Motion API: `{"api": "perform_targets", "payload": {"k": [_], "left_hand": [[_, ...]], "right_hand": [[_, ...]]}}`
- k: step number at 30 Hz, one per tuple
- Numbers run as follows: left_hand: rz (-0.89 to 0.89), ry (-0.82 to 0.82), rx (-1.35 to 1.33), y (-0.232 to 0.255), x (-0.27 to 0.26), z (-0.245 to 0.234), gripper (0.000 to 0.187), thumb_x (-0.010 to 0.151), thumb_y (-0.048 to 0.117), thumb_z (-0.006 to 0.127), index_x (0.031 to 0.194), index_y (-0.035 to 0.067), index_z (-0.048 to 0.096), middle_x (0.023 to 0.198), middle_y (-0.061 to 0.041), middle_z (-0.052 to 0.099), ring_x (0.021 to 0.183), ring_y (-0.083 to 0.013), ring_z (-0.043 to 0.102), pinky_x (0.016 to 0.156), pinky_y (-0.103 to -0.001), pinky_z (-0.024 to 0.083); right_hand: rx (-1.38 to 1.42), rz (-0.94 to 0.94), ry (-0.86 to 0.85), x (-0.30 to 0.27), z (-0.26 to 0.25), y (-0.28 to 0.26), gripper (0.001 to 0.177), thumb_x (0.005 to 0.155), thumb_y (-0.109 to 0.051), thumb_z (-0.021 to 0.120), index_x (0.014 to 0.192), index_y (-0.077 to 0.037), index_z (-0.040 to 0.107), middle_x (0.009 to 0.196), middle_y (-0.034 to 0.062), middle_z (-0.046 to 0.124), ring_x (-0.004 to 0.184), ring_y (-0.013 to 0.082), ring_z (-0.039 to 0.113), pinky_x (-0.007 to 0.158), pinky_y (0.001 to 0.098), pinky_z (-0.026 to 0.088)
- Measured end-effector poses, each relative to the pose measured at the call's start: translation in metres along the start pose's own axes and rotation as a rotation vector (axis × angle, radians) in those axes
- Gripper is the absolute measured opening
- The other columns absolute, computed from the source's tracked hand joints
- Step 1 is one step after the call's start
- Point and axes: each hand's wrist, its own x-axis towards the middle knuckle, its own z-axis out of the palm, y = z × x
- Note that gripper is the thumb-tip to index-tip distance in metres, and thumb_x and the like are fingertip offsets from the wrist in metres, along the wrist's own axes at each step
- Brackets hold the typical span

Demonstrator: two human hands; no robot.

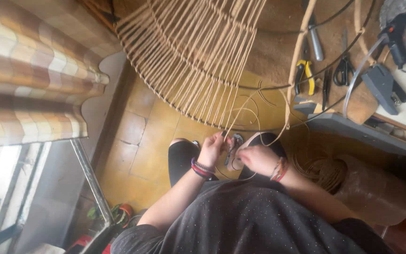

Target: Weaving wicker strands onto a metal frame to create the seat and back of a chair.

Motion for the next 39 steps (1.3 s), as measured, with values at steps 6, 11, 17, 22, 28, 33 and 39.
{"api": "perform_targets", "payload": {"k": [6, 11, 17, 22, 28, 33, 39], "left_hand": [[0.382, 0.262, 0.906, 0.026, -0.030, 0.016, 0.028, 0.105, 0.040, 0.051, 0.089, 0.022, 0.065, 0.073, -0.001, 0.075, 0.079, -0.0307, 0.074, 0.075, -0.042, 0.058], [0.402, 0.282, 0.601, 0.027, -0.040, 0.026, 0.028, 0.107, 0.030, 0.049, 0.092, 0.016, 0.069, 0.078, -0.004, 0.076, 0.087, -0.0275, 0.074, 0.083, -0.043, 0.057], [0.188, 0.098, 0.181, 0.023, -0.022, 0.007, 0.033, 0.103, 0.027, 0.050, 0.085, 0.015, 0.075, 0.056, 0.000, 0.062, 0.056, -0.0131, 0.057, 0.059, -0.024, 0.048], [0.421, 0.281, 1.091, 0.035, -0.035, 0.012, 0.018, 0.094, 0.041, 0.060, 0.092, 0.024, 0.068, 0.066, -0.004, 0.070, 0.070, -0.0322, 0.073, 0.069, -0.045, 0.059], [0.447, 0.221, 0.733, 0.022, -0.031, 0.008, 0.012, 0.090, 0.022, 0.061, 0.099, 0.017, 0.067, 0.081, -0.011, 0.074, 0.084, -0.0383, 0.072, 0.074, -0.048, 0.056], [0.110, -0.072, 0.009, -0.006, 0.002, -0.005, 0.023, 0.095, 0.022, 0.059, 0.079, 0.011, 0.071, 0.058, 0.002, 0.063, 0.048, -0.0026, 0.051, 0.048, -0.016, 0.037], [0.507, 0.097, 1.013, 0.021, -0.018, -0.002, 0.018, 0.082, 0.030, 0.075, 0.094, 0.020, 0.066, 0.085, 0.000, 0.077, 0.087, -0.0296, 0.074, 0.081, -0.046, 0.059]], "right_hand": [[1.229, -0.136, 0.402, 0.001, -0.056, 0.001, 0.059, 0.104, -0.032, 0.039, 0.152, 0.002, 0.037, 0.134, 0.0236, 0.062, 0.076, 0.0092, 0.058, 0.059, 0.0219, 0.045], [1.226, -0.235, 0.500, 0.009, -0.027, -0.021, 0.019, 0.102, -0.008, 0.045, 0.107, -0.001, 0.062, 0.066, 0.0071, 0.049, 0.051, 0.0107, 0.039, 0.043, 0.0227, 0.034], [0.050, 0.054, -0.148, -0.016, 0.018, -0.006, 0.022, 0.097, -0.020, 0.056, 0.114, -0.013, 0.069, 0.098, 0.0121, 0.075, 0.085, 0.0263, 0.073, 0.072, 0.0360, 0.057], [1.198, -0.149, 0.377, 0.010, -0.052, 0.008, 0.060, 0.103, -0.031, 0.034, 0.155, -0.002, 0.027, 0.144, 0.0288, 0.052, 0.074, 0.0150, 0.066, 0.040, 0.0166, 0.035], [0.553, -0.138, 0.321, -0.011, -0.014, -0.035, 0.020, 0.101, -0.015, 0.052, 0.089, -0.012, 0.067, 0.075, 0.0069, 0.072, 0.060, 0.0202, 0.065, 0.050, 0.0263, 0.050], [0.129, 0.035, -0.079, -0.007, 0.040, 0.007, 0.022, 0.097, -0.022, 0.054, 0.099, -0.014, 0.074, 0.095, 0.0129, 0.077, 0.088, 0.0320, 0.075, 0.075, 0.0396, 0.059], [1.267, -0.156, 0.736, 0.013, -0.051, 0.002, 0.033, 0.112, -0.022, 0.038, 0.095, -0.003, 0.059, 0.052, 0.0061, 0.043, 0.033, 0.0083, 0.036, 0.031, 0.0199, 0.025]]}}
